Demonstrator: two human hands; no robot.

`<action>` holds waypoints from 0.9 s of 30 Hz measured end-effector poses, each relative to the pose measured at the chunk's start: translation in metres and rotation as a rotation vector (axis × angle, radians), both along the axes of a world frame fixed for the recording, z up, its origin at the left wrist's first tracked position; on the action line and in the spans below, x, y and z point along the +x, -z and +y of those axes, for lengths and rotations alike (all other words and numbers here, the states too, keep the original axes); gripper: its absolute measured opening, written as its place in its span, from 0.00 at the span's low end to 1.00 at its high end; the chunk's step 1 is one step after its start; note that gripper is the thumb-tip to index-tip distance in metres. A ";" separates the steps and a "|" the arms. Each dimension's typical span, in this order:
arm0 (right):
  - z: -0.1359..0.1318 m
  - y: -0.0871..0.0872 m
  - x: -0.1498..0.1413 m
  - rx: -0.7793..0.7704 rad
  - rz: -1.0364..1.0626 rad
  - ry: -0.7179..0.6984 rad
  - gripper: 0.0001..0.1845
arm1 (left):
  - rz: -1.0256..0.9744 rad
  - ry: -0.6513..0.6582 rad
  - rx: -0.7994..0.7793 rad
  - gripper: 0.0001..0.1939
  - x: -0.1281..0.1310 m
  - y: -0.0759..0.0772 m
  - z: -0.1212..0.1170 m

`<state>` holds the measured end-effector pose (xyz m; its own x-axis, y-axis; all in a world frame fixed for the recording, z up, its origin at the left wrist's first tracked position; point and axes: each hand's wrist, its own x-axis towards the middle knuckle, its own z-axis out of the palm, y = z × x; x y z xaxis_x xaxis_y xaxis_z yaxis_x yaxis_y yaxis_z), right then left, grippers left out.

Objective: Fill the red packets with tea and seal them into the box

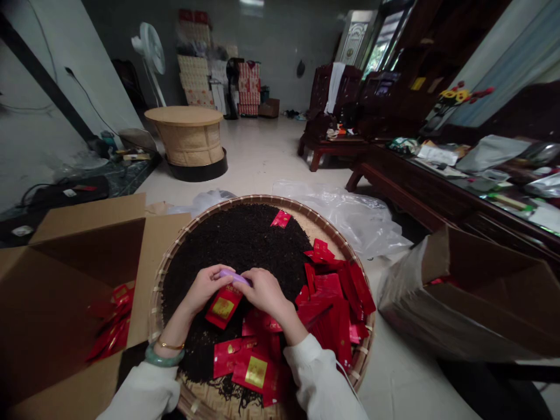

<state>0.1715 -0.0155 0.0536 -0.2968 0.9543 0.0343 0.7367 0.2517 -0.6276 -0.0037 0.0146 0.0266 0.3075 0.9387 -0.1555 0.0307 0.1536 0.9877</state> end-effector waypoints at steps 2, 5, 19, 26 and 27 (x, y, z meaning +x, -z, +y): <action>0.000 0.001 0.000 0.010 0.002 0.002 0.13 | -0.004 0.003 -0.007 0.18 0.000 0.001 0.000; 0.000 0.002 0.000 0.022 0.004 0.000 0.14 | -0.013 0.004 -0.024 0.17 0.001 0.003 0.001; 0.003 0.026 0.029 0.006 0.004 0.290 0.17 | -0.141 -0.092 -0.177 0.23 0.002 0.006 0.002; 0.001 0.048 0.042 0.084 -0.341 0.469 0.18 | -0.158 -0.206 -0.122 0.20 0.003 0.003 0.002; 0.001 0.050 0.041 0.119 -0.318 0.489 0.18 | -0.157 -0.204 -0.123 0.20 0.003 0.003 0.002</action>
<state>0.2124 -0.0141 0.0033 0.1628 0.9779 0.1311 0.9320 -0.1088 -0.3458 -0.0006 0.0163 0.0238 0.1436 0.9607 -0.2377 -0.1655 0.2601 0.9513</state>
